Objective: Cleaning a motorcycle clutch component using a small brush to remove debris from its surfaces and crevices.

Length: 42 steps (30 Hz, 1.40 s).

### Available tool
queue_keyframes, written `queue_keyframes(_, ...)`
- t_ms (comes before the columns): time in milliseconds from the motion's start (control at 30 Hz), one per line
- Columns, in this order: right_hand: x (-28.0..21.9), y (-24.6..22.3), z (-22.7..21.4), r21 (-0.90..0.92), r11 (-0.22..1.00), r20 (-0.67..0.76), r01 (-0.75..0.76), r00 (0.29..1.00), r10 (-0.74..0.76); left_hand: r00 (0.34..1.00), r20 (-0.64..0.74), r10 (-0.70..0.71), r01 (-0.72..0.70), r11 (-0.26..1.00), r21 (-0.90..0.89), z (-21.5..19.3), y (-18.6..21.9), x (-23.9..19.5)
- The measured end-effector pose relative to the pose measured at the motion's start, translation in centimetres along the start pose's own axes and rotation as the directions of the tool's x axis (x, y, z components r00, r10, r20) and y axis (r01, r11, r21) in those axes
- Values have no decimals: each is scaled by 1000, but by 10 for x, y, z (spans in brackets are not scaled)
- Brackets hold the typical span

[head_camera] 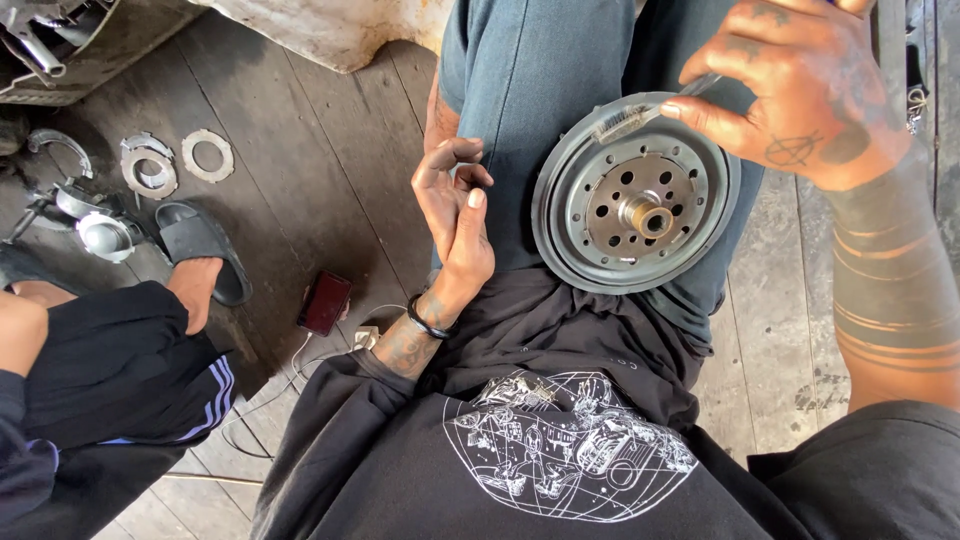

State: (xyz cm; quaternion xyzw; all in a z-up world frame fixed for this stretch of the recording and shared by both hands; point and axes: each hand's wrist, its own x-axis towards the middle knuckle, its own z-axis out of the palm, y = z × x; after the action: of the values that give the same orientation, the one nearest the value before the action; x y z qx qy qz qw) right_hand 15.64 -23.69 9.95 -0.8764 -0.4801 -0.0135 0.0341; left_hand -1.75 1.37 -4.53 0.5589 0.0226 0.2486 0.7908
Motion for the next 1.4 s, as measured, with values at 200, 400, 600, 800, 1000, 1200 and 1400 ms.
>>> queue_keyframes(200, -7, 0, 0, -65, 998, -16, -13, 1000, 12, 1000, 6, -4, 4, 1000, -3, 0, 0, 0)
queue_keyframes(400, 1, 4, 4, 86, 996, 29, -36, 999, 33, 1000, 6, -1, 1, 1000, 10, 1, 2, 1)
queue_keyframes(600, 4, 7, 9, 213, 975, 44, -66, 997, 58, 1000, 5, -2, 2, 1000, 11, 1, 3, 2)
queue_keyframes(800, 17, 8, 6, 345, 926, 150, -157, 982, 111, 1000, 8, -5, 5, 1000, 10, 1, 3, 2)
queue_keyframes(1000, 19, 9, 9, 327, 931, 175, -162, 978, 109, 1000, -5, -5, 5, 1000, -8, 2, 3, 1)
queue_keyframes(1200, 23, 1, 3, 302, 943, 159, -137, 983, 92, 1000, 2, -2, 2, 1000, -7, 2, 5, 3)
queue_keyframes(1400, 23, 12, 16, 493, 817, 270, -298, 945, 182, 1000, 0, -4, 4, 1000, 0, 1, 3, 2)
